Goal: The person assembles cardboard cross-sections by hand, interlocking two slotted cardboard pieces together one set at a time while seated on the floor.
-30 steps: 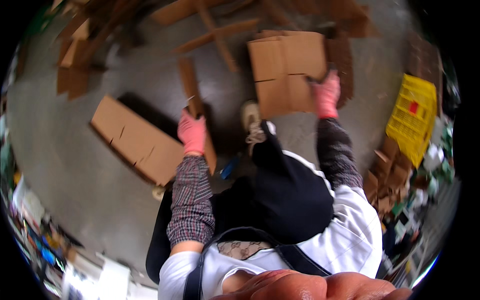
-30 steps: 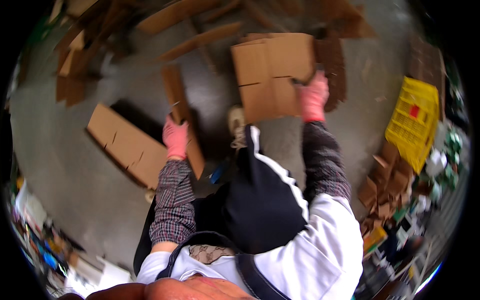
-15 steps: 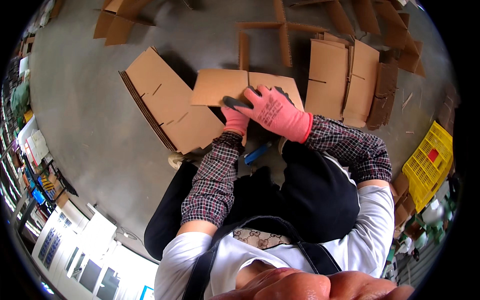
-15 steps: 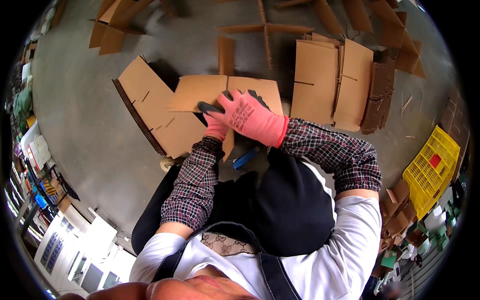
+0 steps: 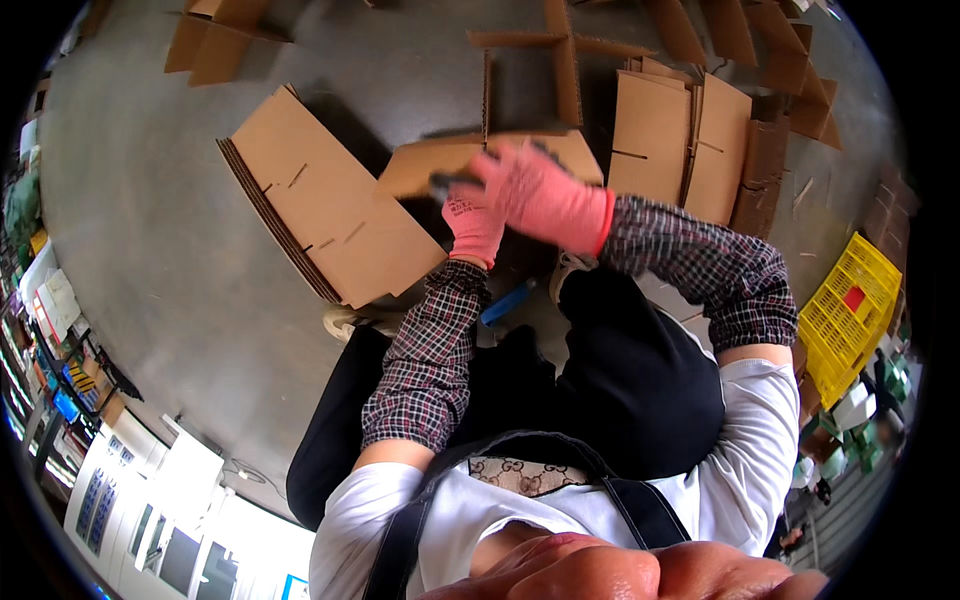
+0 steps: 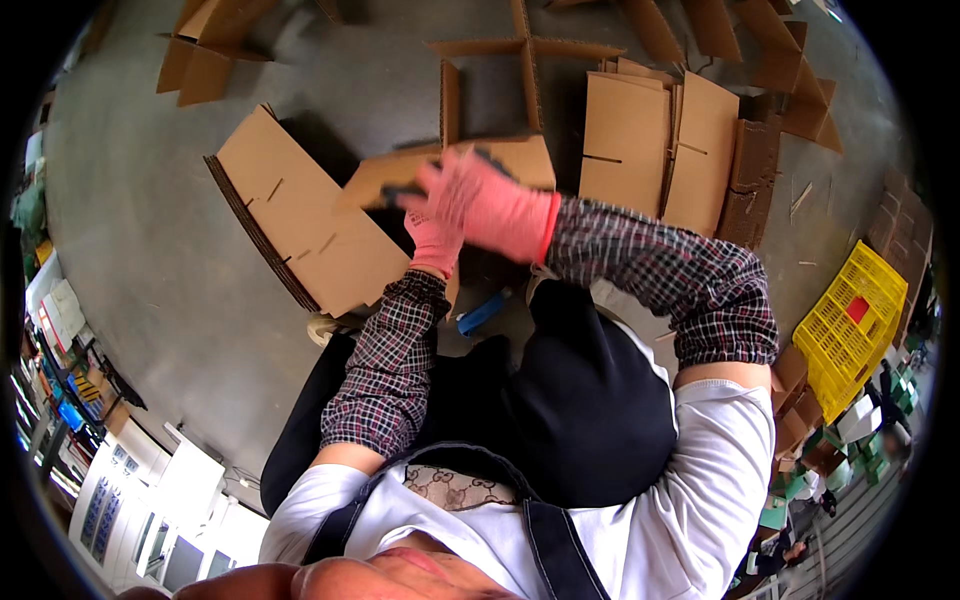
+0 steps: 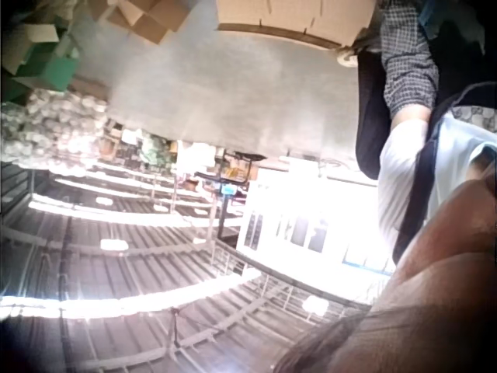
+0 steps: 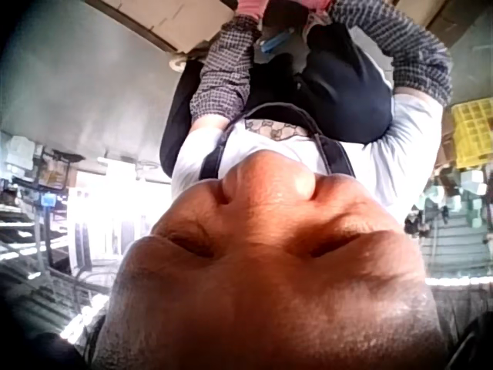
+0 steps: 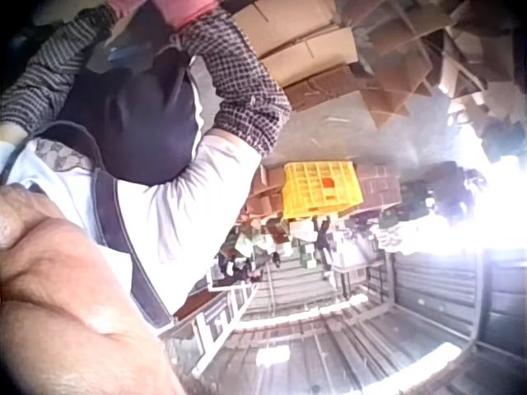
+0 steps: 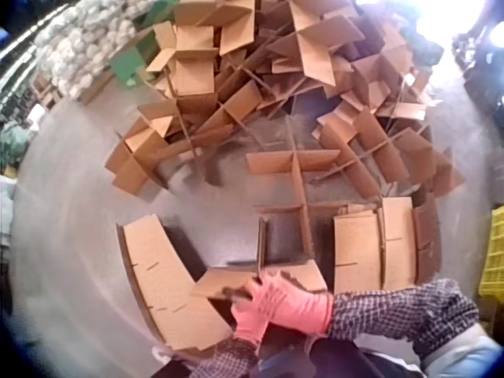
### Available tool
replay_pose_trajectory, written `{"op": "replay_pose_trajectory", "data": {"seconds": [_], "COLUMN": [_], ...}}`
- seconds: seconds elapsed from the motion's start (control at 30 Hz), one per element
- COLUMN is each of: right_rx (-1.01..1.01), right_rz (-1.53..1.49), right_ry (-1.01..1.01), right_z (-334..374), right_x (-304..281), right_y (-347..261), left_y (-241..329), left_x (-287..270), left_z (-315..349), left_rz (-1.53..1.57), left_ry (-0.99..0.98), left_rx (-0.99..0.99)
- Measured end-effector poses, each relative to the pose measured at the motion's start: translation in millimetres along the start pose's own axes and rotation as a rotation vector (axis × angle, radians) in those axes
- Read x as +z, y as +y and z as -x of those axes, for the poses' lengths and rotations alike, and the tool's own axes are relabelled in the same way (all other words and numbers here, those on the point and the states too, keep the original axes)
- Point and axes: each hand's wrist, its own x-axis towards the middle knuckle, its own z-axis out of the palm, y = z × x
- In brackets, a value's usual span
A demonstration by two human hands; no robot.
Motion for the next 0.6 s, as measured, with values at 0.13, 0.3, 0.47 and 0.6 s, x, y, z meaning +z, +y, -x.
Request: {"op": "replay_pose_trajectory", "data": {"seconds": [0.13, 0.3, 0.47, 0.6], "right_rx": [0.175, 0.184, 0.069, 0.134], "right_rz": [-0.004, -0.004, -0.019, -0.026], "right_ry": [-0.026, -0.132, 0.047, 0.082], "right_z": [-10.1, -18.5, -5.7, 5.2], "right_x": [10.6, -14.0, 44.9, 44.6], "right_y": [34.2, 38.2, 52.1, 44.4], "left_y": [18.2, 12.6, 26.2, 18.7], "left_x": [-6.0, -8.1, -0.4, -3.2], "left_z": [1.3, 7.2, 2.9, 4.3], "left_rz": [0.135, 0.224, 0.128, 0.239], "left_ry": [0.221, 0.354, 0.364, 0.355], "left_rx": [-0.025, -0.002, 0.041, 0.071]}}
